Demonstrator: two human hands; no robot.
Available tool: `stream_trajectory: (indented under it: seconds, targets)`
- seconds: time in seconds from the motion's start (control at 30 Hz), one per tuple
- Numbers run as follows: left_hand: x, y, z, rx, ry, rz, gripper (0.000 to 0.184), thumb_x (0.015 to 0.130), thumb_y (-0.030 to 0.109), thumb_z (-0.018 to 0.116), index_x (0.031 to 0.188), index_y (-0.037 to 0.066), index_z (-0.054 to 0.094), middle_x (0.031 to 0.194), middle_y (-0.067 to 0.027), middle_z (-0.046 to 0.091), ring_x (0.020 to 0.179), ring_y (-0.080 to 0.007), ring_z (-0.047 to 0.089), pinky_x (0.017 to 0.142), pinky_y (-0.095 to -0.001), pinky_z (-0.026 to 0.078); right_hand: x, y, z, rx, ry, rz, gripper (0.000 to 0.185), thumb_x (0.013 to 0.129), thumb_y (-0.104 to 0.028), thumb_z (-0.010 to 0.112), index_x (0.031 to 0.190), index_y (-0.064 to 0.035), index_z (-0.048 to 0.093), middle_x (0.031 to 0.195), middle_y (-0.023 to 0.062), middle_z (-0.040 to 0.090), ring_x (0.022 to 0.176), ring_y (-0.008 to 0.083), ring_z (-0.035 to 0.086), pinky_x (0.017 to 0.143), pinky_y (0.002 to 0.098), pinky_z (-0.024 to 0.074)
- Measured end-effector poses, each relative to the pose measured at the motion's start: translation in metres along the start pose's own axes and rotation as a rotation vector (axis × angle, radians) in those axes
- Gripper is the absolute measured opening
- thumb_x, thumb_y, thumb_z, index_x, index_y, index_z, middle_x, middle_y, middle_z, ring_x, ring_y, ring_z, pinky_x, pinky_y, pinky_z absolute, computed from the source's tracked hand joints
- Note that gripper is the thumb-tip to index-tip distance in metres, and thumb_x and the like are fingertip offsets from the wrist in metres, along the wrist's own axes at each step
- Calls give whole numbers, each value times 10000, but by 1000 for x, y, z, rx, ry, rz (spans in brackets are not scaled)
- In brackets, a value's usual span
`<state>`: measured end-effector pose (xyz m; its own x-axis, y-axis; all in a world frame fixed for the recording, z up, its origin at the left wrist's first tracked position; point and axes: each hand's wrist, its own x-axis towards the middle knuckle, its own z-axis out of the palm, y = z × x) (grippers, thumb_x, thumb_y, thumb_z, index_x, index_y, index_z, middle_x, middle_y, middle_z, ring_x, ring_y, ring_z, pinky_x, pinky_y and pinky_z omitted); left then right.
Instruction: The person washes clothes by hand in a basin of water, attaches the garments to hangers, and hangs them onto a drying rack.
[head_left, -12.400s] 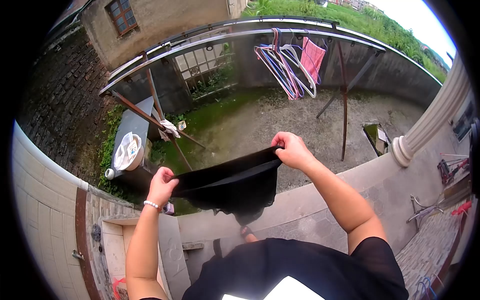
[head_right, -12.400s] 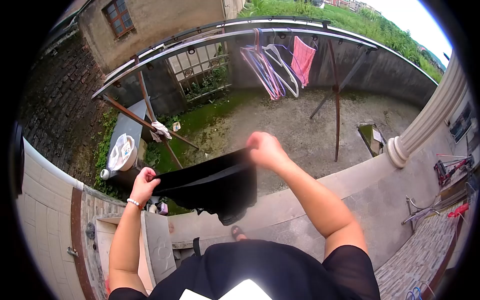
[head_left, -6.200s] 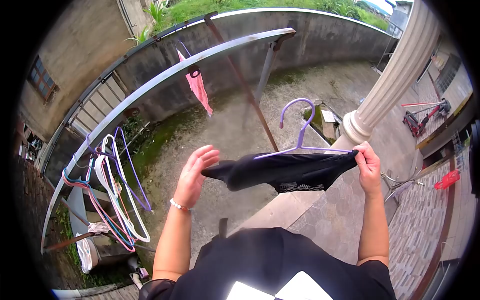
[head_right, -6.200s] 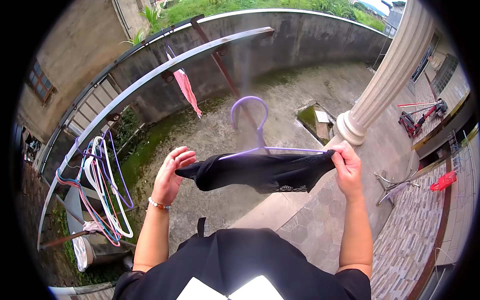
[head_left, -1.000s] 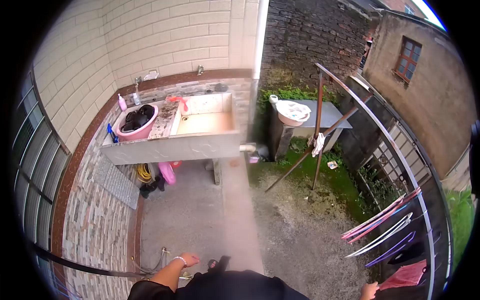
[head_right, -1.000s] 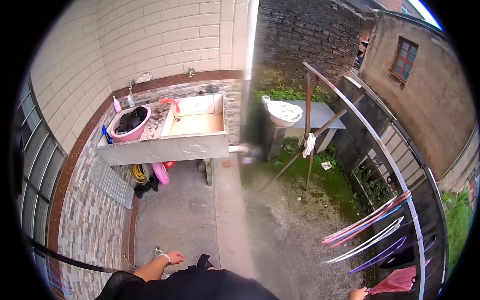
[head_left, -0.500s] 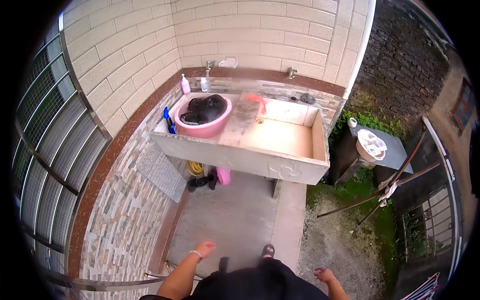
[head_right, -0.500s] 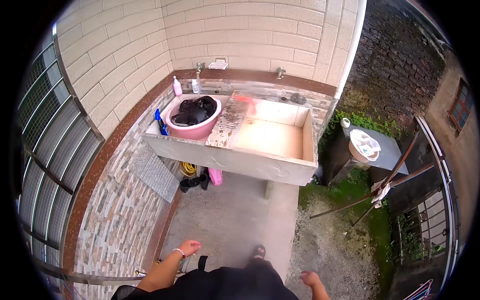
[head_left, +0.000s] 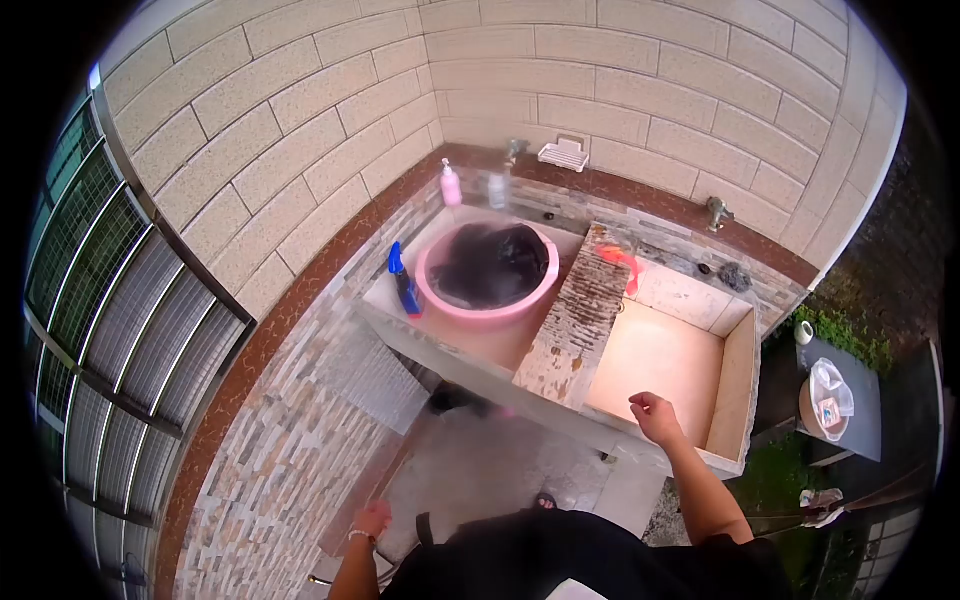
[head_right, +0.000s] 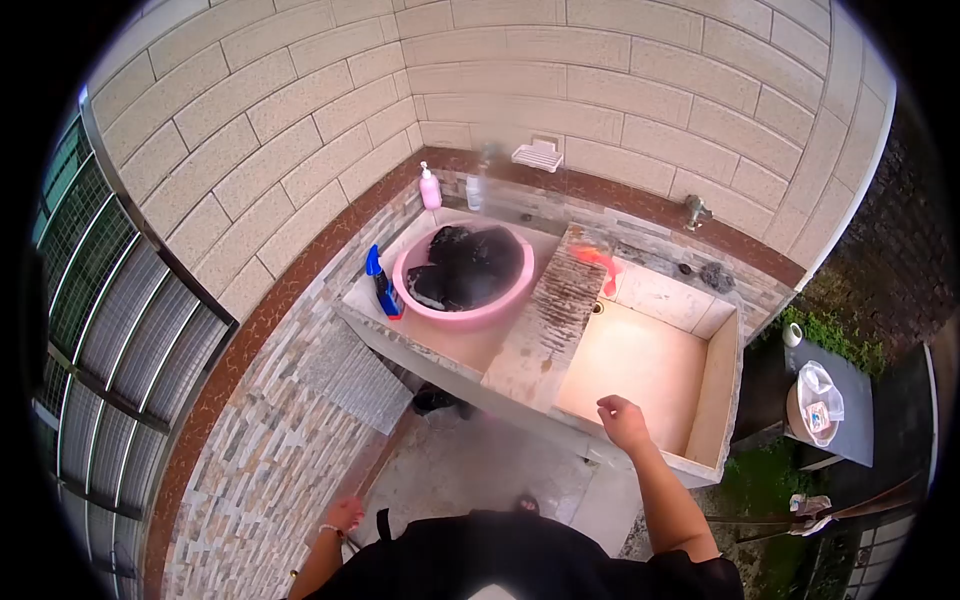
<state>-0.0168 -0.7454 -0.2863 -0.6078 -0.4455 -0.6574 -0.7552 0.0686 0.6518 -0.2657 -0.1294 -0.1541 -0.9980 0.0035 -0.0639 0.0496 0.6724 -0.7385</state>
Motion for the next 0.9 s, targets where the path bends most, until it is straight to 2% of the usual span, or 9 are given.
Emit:
stream_trajectory:
  seconds: [0.1,0.2,0.37,0.47,0.6,0.67,0.8,0.83,0.9]
  targets:
    - [-17,60,17,-187,26,71,233,899,210,625,1058,55,696,831,-33,683,685,-119,640,566,-255,486,92,-66,31,35,-53,-223,198,885,-146,644,1043,-37,691,944,147,707,782,259,689,733,350,557]
    - [-3,112,19,-126,44,207,217,892,168,647,1062,42,695,849,-36,684,737,-127,653,612,-255,500,155,-124,67,-35,-176,-271,292,820,-183,687,1081,-54,674,1093,165,645,962,299,642,875,389,517]
    - [57,235,22,38,23,536,239,884,126,667,1100,23,678,919,-28,692,808,-110,641,709,-248,509,241,-164,140,-220,-97,-320,535,784,-234,749,1280,-137,572,1324,216,469,1228,381,481,1045,433,423]
    - [105,318,32,130,-57,688,265,877,96,676,1133,30,666,975,-32,689,876,-111,636,785,-259,511,288,-189,174,-245,-33,-196,729,742,-307,787,1390,-178,478,1442,249,375,1302,430,406,1075,461,388]
    - [152,437,51,385,-222,865,463,810,156,710,1249,70,591,1183,-153,605,1119,-281,586,953,-387,470,342,-213,228,-457,-112,174,881,755,-513,738,1495,-250,341,1537,253,260,1367,440,342,1109,465,345]
    - [191,472,67,507,-250,1088,633,771,192,751,1349,113,506,1265,-180,522,1199,-325,507,1019,-420,425,351,-233,262,-353,-180,223,839,770,-458,716,1490,-235,348,1523,255,283,1362,451,345,1130,471,310]
    - [246,528,106,837,-329,1177,846,732,310,778,1467,207,373,1479,-218,312,1372,-413,302,1121,-493,287,351,-248,304,-301,-294,-7,738,818,-365,680,1470,-179,388,1517,225,321,1354,395,389,1127,417,342]
    - [261,532,121,921,-310,1182,884,723,346,781,1484,229,347,1511,-223,264,1399,-428,251,1136,-515,247,350,-240,303,-143,-248,-116,648,821,-310,686,1406,-126,480,1420,210,468,1283,346,484,1085,389,389]
    - [279,538,140,1075,-321,1130,932,713,408,779,1506,266,311,1552,-231,199,1433,-445,184,1151,-559,183,360,-228,283,52,-352,-96,545,811,-235,706,1321,-99,570,1275,185,595,1164,311,579,1006,367,453]
